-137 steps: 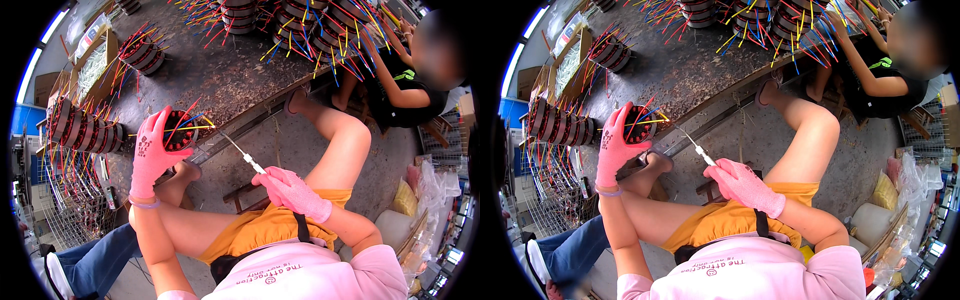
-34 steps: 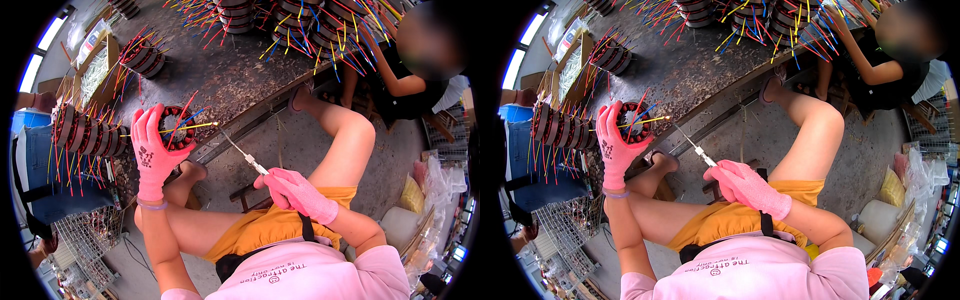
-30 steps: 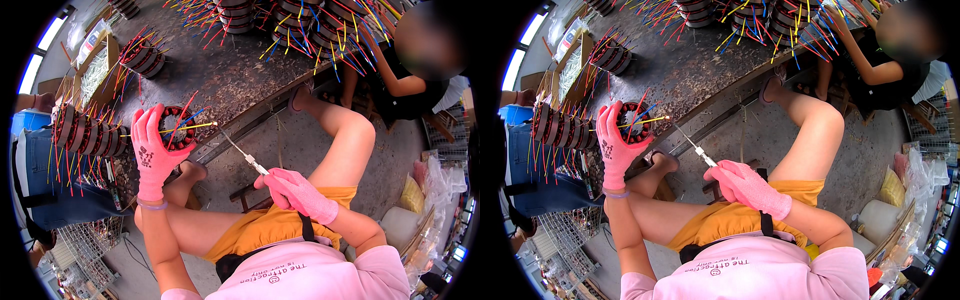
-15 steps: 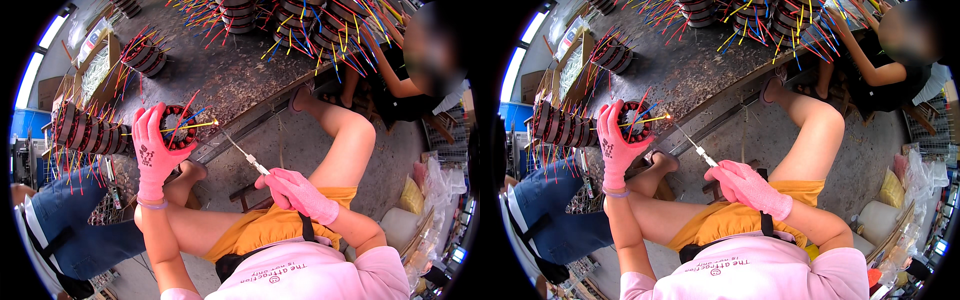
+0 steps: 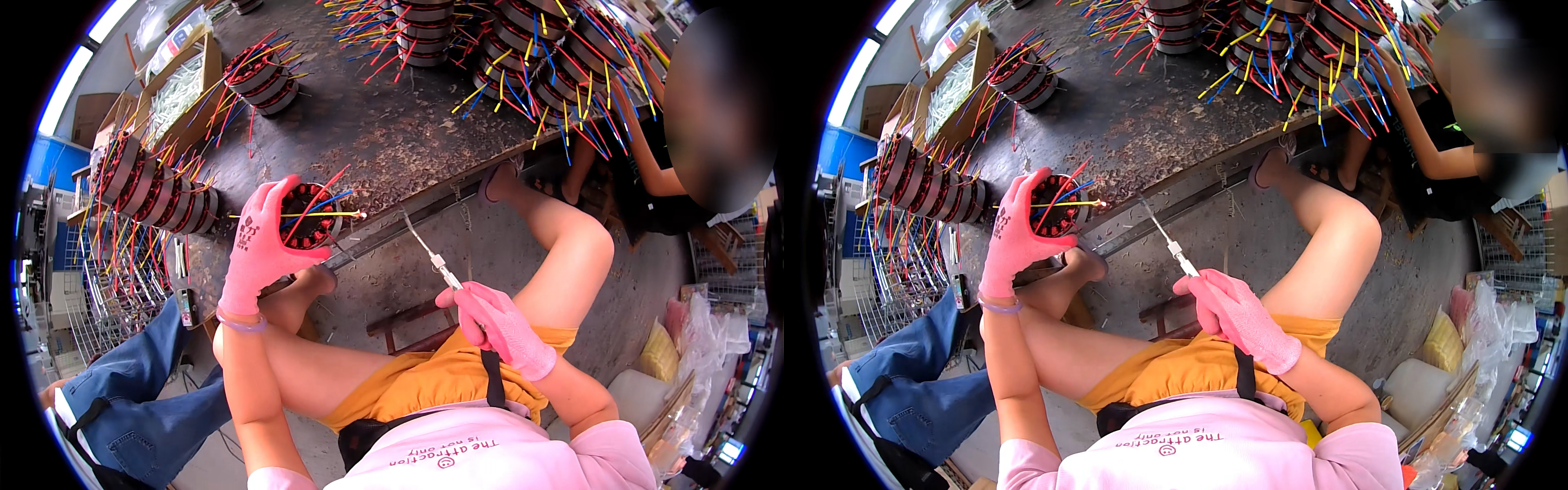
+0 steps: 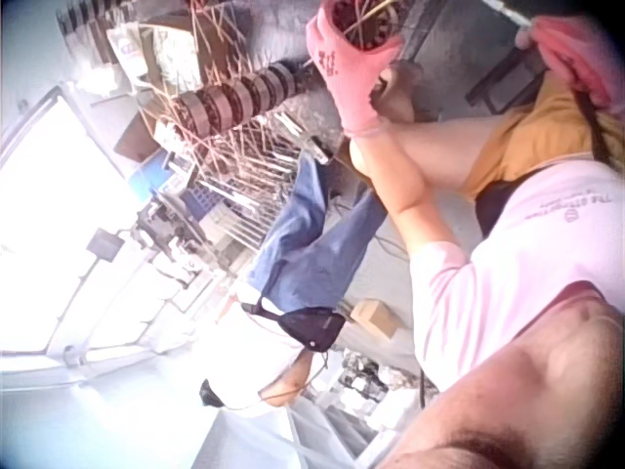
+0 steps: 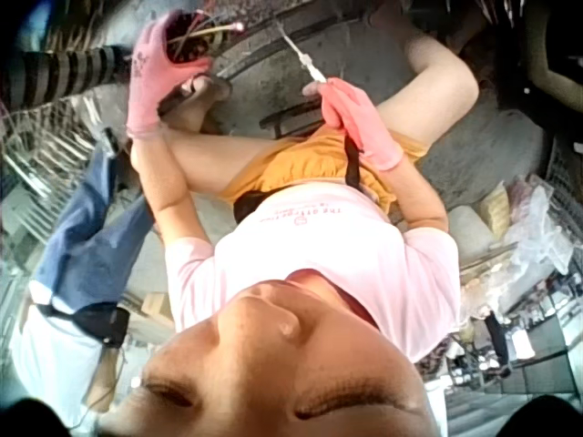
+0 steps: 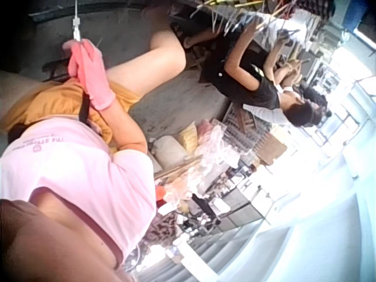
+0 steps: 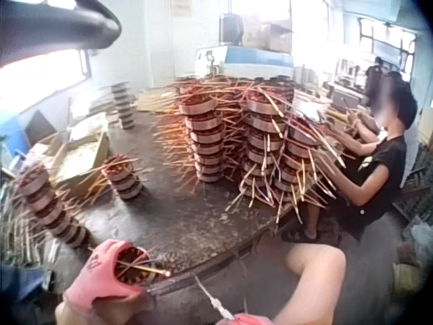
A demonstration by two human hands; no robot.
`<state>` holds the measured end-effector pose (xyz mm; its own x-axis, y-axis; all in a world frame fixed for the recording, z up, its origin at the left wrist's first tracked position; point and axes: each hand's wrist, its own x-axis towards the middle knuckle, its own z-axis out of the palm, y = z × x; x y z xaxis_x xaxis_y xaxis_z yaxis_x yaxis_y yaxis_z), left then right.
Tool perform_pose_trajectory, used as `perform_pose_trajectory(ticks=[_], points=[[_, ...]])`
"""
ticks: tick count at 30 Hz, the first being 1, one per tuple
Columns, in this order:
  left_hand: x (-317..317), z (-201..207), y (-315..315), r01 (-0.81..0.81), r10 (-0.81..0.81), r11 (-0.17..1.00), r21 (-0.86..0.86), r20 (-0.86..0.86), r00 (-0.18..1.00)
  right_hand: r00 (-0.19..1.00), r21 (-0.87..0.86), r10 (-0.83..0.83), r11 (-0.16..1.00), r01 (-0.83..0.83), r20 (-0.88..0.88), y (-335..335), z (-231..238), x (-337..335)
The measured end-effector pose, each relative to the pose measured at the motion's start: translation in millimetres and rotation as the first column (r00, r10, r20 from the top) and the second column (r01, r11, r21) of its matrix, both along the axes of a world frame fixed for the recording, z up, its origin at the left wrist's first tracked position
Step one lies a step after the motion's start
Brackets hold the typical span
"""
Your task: The person uses a small lighter or heating tool to apply heat to the ends of colored wires protruding from a circular electrical component, repeating the process for multiple wires on the same component.
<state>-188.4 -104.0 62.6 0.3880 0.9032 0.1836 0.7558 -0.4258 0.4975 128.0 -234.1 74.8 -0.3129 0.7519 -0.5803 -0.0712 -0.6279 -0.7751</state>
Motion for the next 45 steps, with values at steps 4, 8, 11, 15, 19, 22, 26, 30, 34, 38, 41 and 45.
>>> perform_pose_trajectory(ticks=[4, 8, 11, 15, 19, 22, 26, 30, 34, 38, 41, 45], points=[[-2.7, -0.5, 2.7, 0.051, -0.051, 0.998, -0.028, 0.029, 0.998, 0.996, -0.013, -0.077, 0.997, 0.076, -0.034, -1.0, -5.3, -0.5], [-4.5, -0.9, 1.1, 0.058, -0.058, 0.998, -0.005, -0.012, 0.998, 0.995, 0.0, -0.096, 0.995, 0.097, 0.036, 3.7, -1.2, 0.0], [-5.3, -2.6, 0.6, 0.068, -0.067, 0.997, 0.035, -0.04, 0.997, 0.995, -0.006, -0.08, 0.997, 0.08, 0.061, 7.0, -2.7, 4.4], [-2.7, -3.6, -0.5, 0.059, -0.053, 0.997, 0.058, -0.096, 0.994, 0.997, -0.016, -0.051, 0.999, 0.052, 0.063, 7.2, -5.9, 2.8], [-1.8, -3.3, -1.0, 0.055, -0.045, 0.996, 0.077, -0.132, 0.99, 0.998, -0.005, -0.031, 0.999, 0.031, 0.052, 6.5, -8.5, -1.0], [-3.6, -3.4, -0.3, 0.036, -0.024, 0.994, 0.101, -0.111, 0.994, 0.998, -0.02, -0.045, 0.999, 0.046, 0.052, 9.7, -4.2, -3.4], [-8.2, 7.1, -2.6, 0.042, -0.036, 0.997, -0.067, 0.088, 0.995, 0.993, 0.003, -0.104, 0.995, 0.104, 0.052, 12.2, -0.6, 4.2], [-8.6, 29.6, -11.4, 0.05, -0.059, 0.998, 0.047, 0.222, 0.973, 0.982, 0.073, -0.164, 0.985, 0.157, 0.091, 16.9, 1.1, 10.8], [-6.9, 37.5, -18.2, 0.009, -0.073, 0.967, 0.256, 0.242, 0.967, 0.975, 0.099, -0.183, 0.98, 0.17, 0.129, 18.6, 10.1, 10.1], [-6.4, 38.8, -19.8, 0.004, -0.1, 0.932, 0.362, 0.246, 0.964, 0.97, 0.128, -0.197, 0.975, 0.18, 0.141, 18.5, 8.6, 7.8], [-7.4, 41.5, -22.7, -0.01, -0.088, 0.916, 0.4, 0.226, 0.97, 0.967, 0.145, -0.197, 0.974, 0.175, 0.161, 18.8, 9.3, 5.6], [-9.2, 42.4, -23.8, -0.015, -0.084, 0.905, 0.425, 0.212, 0.974, 0.966, 0.146, -0.181, 0.977, 0.155, 0.187, 18.9, 11.4, 4.3]])
